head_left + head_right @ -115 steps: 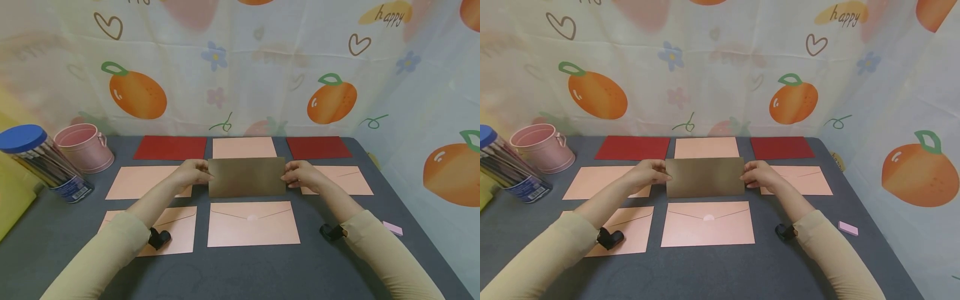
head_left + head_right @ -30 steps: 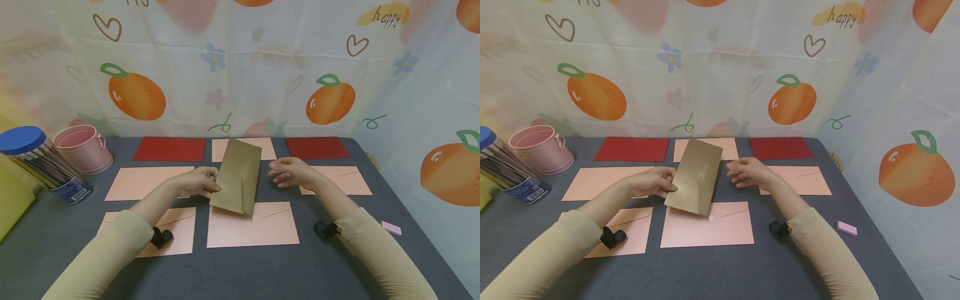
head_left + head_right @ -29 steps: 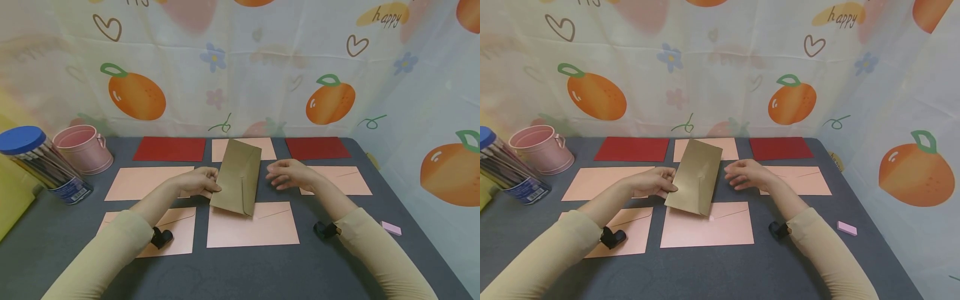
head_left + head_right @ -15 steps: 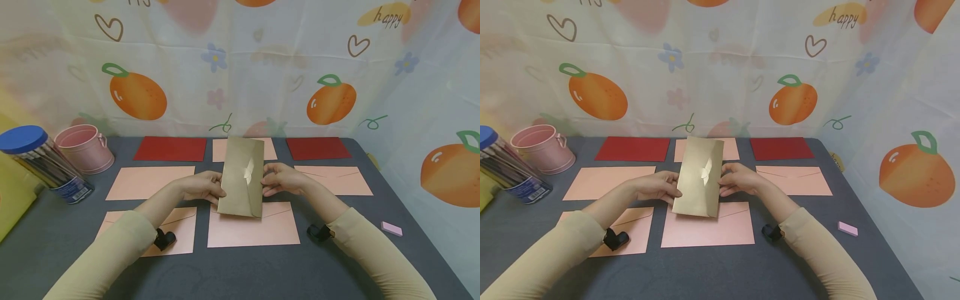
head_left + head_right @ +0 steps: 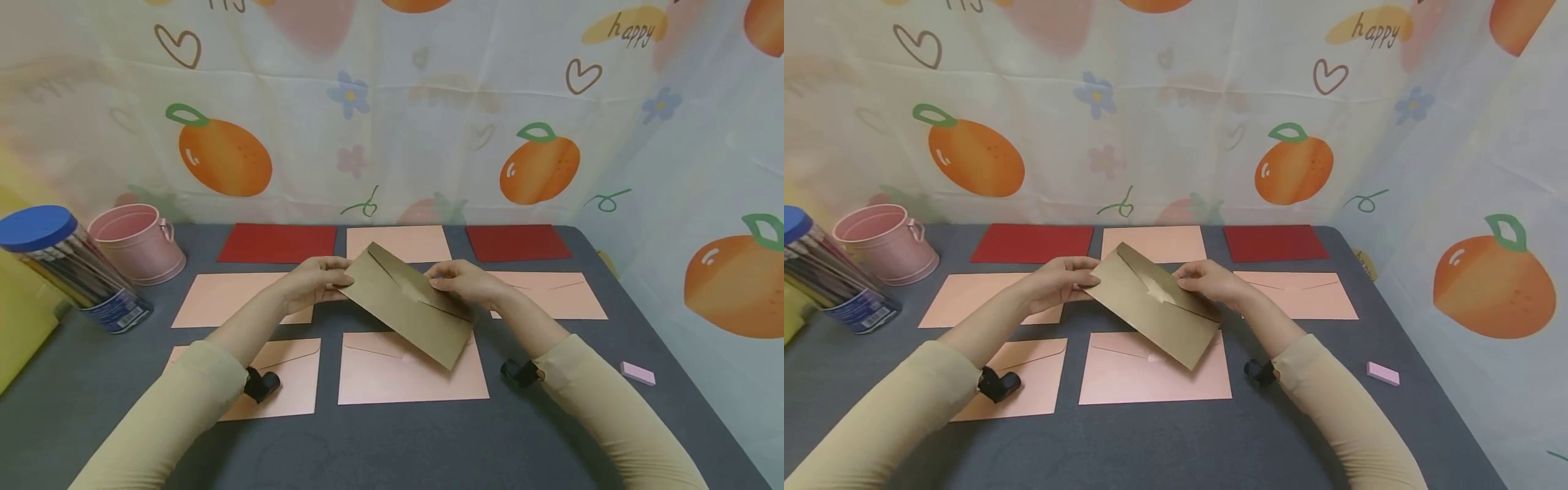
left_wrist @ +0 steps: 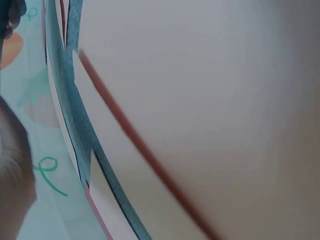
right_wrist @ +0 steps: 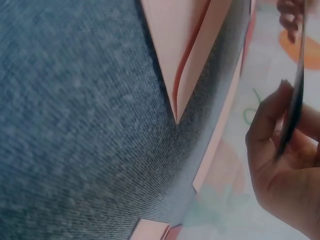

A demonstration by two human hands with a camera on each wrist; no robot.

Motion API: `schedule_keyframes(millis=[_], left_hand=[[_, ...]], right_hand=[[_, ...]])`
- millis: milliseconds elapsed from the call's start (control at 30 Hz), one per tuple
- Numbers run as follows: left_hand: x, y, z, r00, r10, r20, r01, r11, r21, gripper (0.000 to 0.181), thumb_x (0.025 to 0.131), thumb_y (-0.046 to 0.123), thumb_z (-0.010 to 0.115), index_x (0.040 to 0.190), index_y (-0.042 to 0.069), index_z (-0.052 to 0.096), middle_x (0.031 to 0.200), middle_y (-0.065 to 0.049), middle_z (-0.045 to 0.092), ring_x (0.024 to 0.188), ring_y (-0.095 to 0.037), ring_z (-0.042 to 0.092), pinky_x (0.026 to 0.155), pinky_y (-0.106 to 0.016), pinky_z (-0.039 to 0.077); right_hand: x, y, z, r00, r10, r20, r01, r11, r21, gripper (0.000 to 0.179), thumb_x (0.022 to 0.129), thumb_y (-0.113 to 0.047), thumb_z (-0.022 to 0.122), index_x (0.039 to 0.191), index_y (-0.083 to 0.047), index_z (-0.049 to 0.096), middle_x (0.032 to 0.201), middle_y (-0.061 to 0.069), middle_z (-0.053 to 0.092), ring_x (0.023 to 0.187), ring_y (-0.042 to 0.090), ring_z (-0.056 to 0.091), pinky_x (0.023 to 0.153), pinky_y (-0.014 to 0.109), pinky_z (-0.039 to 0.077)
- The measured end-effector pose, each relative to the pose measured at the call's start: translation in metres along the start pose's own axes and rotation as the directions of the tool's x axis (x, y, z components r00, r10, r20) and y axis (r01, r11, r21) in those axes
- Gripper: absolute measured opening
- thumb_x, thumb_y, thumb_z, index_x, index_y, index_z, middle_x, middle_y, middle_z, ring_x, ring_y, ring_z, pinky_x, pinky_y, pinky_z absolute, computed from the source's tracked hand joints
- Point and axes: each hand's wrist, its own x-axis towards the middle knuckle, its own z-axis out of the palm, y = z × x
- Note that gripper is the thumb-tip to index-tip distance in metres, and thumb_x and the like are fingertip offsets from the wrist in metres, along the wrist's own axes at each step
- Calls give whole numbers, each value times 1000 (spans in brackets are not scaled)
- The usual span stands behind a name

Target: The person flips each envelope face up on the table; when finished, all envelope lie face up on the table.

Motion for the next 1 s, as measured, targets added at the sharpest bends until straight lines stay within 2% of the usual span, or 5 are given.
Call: schedule_keyframes(millis=[400,633,767,900,1000], left_hand=[[-3,-8,-4,999,-50,-21,51,997,54,28,95,-4,53,121,-8,44,98,-3,61,83,-10,70,83,-28,61],[-5,-13,0,997,-76,-24,80,964,255,33,92,0,61,117,-6,41,82,0,55,77,-7,62,71,-18,57],[-3,-16,7,998,-21,-56,44,891,452,52,90,5,67,128,-13,37,84,-5,63,72,-8,64,71,-24,60],[-1,-15,14,993,32,-117,50,772,633,40,86,11,73,110,-9,49,78,-9,67,65,-9,67,66,-24,60],[0,-14,18,990,53,-127,51,716,696,34,83,13,77,98,-5,52,74,-11,70,62,-10,68,63,-24,58]], right_hand=[[3,21,-26,991,26,-130,-16,997,73,38,95,-26,65,127,-6,57,109,8,64,86,16,61,75,27,56],[2,30,-37,991,6,-130,8,994,111,39,95,-13,62,129,3,52,92,1,59,83,12,58,79,27,56],[9,32,-35,990,23,-142,-12,997,81,40,93,-12,63,129,4,53,98,6,60,85,14,59,83,31,57],[17,36,-33,989,59,-139,-50,997,66,43,92,-7,63,132,6,52,103,9,59,85,13,62,85,31,59],[20,37,-32,985,80,-156,-74,996,47,46,89,-2,65,132,7,52,99,9,58,82,11,63,83,28,59]])
